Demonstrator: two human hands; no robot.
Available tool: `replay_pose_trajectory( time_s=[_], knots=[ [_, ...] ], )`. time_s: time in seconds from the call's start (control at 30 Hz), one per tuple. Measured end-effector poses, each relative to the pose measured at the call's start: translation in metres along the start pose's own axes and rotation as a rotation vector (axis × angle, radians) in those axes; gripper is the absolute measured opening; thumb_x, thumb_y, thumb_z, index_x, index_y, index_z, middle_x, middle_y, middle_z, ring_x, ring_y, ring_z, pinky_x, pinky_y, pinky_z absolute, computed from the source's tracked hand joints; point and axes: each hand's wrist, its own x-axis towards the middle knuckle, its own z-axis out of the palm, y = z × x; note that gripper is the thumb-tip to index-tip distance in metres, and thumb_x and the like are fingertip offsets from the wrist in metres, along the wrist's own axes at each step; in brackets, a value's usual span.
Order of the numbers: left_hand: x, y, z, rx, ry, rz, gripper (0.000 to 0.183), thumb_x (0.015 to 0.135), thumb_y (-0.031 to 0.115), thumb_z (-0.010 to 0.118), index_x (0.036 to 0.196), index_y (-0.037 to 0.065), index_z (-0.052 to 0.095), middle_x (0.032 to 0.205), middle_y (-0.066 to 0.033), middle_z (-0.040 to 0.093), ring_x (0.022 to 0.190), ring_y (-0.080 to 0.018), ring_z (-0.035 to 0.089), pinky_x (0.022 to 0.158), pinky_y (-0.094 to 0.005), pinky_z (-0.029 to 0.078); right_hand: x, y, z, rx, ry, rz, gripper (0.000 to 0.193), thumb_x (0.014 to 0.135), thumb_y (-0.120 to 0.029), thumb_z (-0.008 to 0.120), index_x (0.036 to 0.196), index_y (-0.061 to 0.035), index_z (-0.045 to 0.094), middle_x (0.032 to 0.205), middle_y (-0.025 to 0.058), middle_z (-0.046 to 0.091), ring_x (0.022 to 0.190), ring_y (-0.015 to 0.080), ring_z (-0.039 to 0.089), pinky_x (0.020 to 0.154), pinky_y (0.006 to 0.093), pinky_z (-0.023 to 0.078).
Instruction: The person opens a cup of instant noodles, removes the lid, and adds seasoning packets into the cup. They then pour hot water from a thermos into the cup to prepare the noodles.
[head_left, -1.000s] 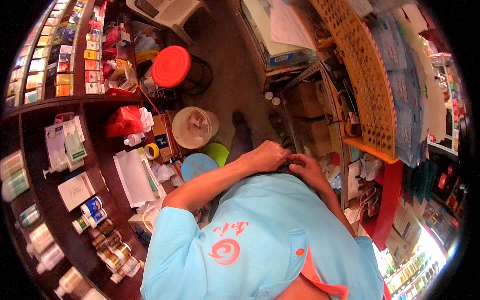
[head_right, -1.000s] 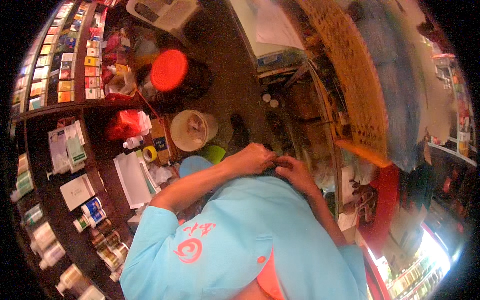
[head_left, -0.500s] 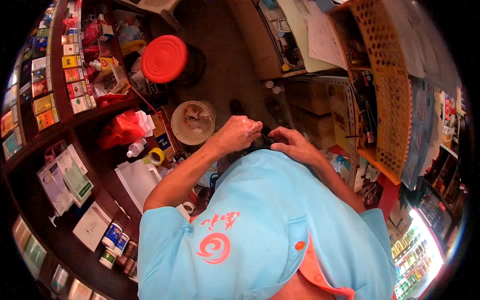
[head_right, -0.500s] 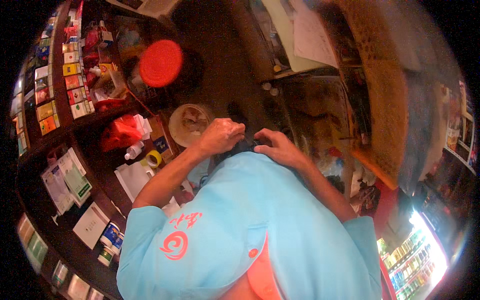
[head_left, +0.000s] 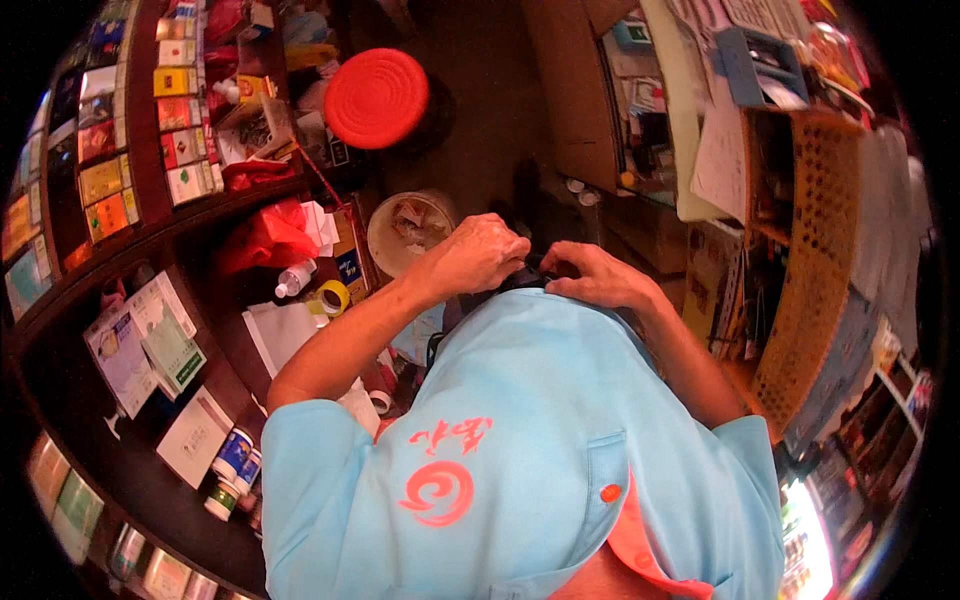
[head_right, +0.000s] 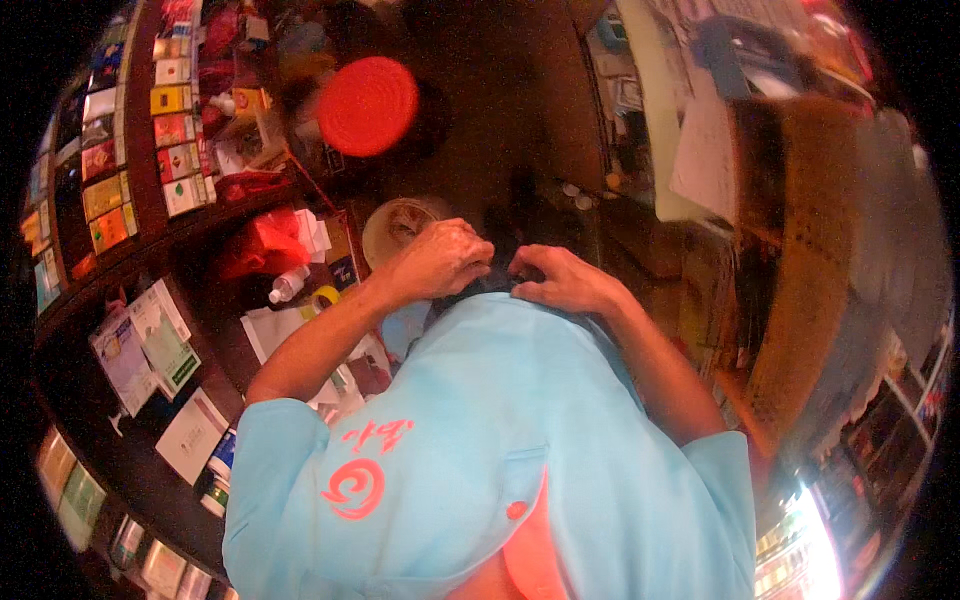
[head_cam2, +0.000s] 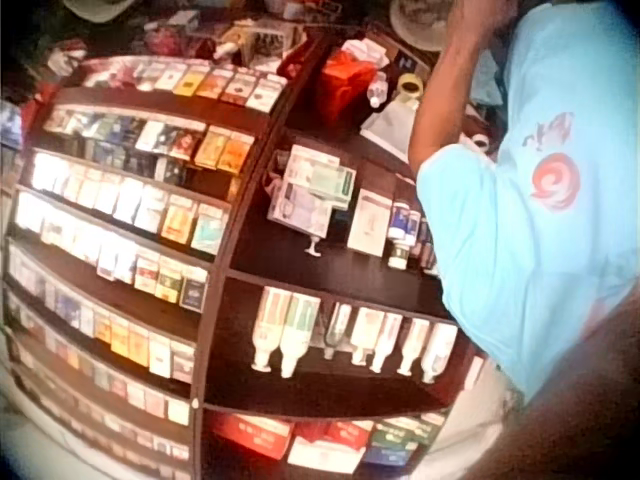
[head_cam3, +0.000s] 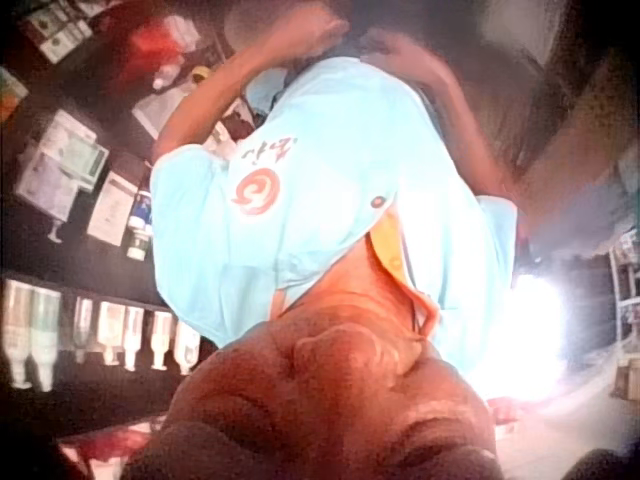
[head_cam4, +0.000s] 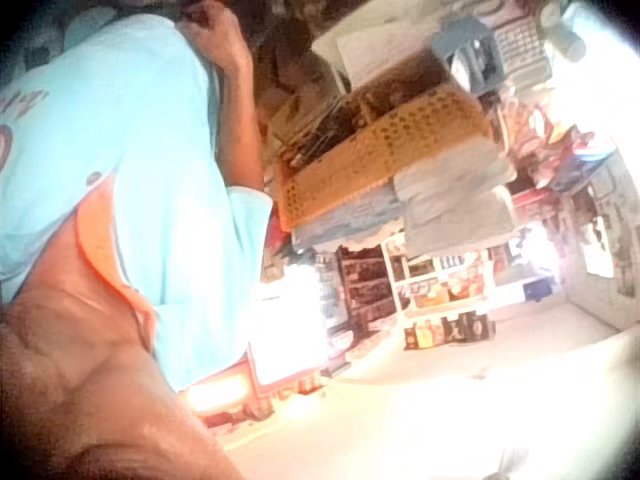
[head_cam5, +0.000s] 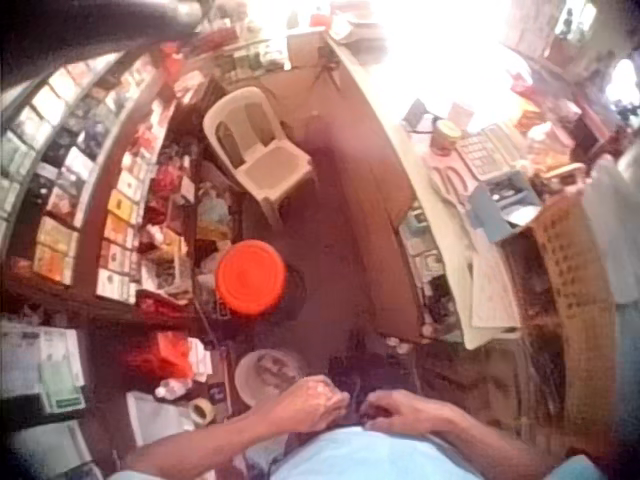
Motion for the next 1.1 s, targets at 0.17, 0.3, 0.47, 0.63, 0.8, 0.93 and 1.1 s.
replay_pose_trajectory(
  time_s=[0.17,0.3,0.47,0.63,0.8,0.93,1.1],
  knots=[
    [0.017,-0.025,-0.022,0.001,0.004,-0.111,0.013,0.077,0.011,0.073,0.074,0.002,0.064,0.07,-0.0188,0.064,0.074,-0.0395,0.065,0.072,-0.05,0.052,0.051,-0.012,-0.022,0.026,-0.064,0.063,0.047,0.087,-0.037,0.073,0.109,0.003,0.065,0.107,0.0192,0.066,0.105,0.0295,0.063,0.086,0.0424,0.05],
    [0.036,-0.034,-0.046,-0.023,-0.026,-0.155,0.014,0.078,0.012,0.073,0.075,0.001,0.065,0.072,-0.0199,0.065,0.075,-0.0407,0.065,0.071,-0.0514,0.052,0.076,-0.012,-0.046,-0.034,-0.178,-0.016,0.041,0.09,-0.031,0.07,0.112,0.0038,0.067,0.1,0.0228,0.07,0.095,0.0333,0.069,0.082,0.0455,0.052],
    [0.06,-0.045,-0.062,-0.015,-0.083,-0.187,0.013,0.08,0.013,0.072,0.078,0.001,0.066,0.075,-0.021,0.066,0.076,-0.0409,0.065,0.07,-0.0523,0.051,0.08,-0.028,-0.08,-0.167,-0.183,-0.031,0.034,0.093,-0.027,0.065,0.107,0.0041,0.066,0.092,0.0263,0.068,0.088,0.0386,0.067,0.079,0.048,0.051],
    [0.062,-0.055,-0.073,-0.105,0.009,-0.262,0.025,0.083,0.019,0.074,0.101,0.003,0.068,0.095,-0.0183,0.07,0.092,-0.0385,0.067,0.079,-0.0476,0.053,0.078,-0.029,-0.09,-0.062,-0.069,-0.022,0.03,0.098,-0.022,0.058,0.105,0.0063,0.063,0.087,0.0283,0.065,0.084,0.0386,0.066,0.076,0.0496,0.049],
    [0.036,-0.055,-0.106,-0.304,0.022,-0.41,0.039,0.08,0.017,0.076,0.115,0.001,0.066,0.109,-0.017,0.071,0.105,-0.0361,0.067,0.09,-0.0419,0.053,0.09,-0.029,-0.098,0.044,0.007,0.029,0.032,0.1,-0.023,0.057,0.102,0.0085,0.062,0.084,0.0274,0.064,0.078,0.0348,0.063,0.074,0.0475,0.048],
    [0.021,-0.068,-0.116,-0.276,-0.079,-0.416,0.04,0.082,0.018,0.075,0.116,0.0,0.068,0.112,-0.0195,0.071,0.105,-0.0362,0.068,0.091,-0.0415,0.053,0.097,-0.037,-0.081,0.125,0.292,-0.064,0.033,0.101,-0.024,0.057,0.1,0.0085,0.061,0.084,0.0249,0.065,0.076,0.0301,0.061,0.073,0.046,0.048],
    [0.019,-0.096,-0.104,-0.478,0.085,-0.42,0.035,0.085,0.021,0.074,0.112,0.0,0.07,0.108,-0.0201,0.071,0.095,-0.0328,0.069,0.085,-0.0392,0.054,0.117,-0.054,-0.098,0.028,0.107,0.045,0.033,0.101,-0.026,0.058,0.101,0.007,0.063,0.089,0.0226,0.067,0.085,0.0276,0.064,0.078,0.0437,0.05]
  ],
)
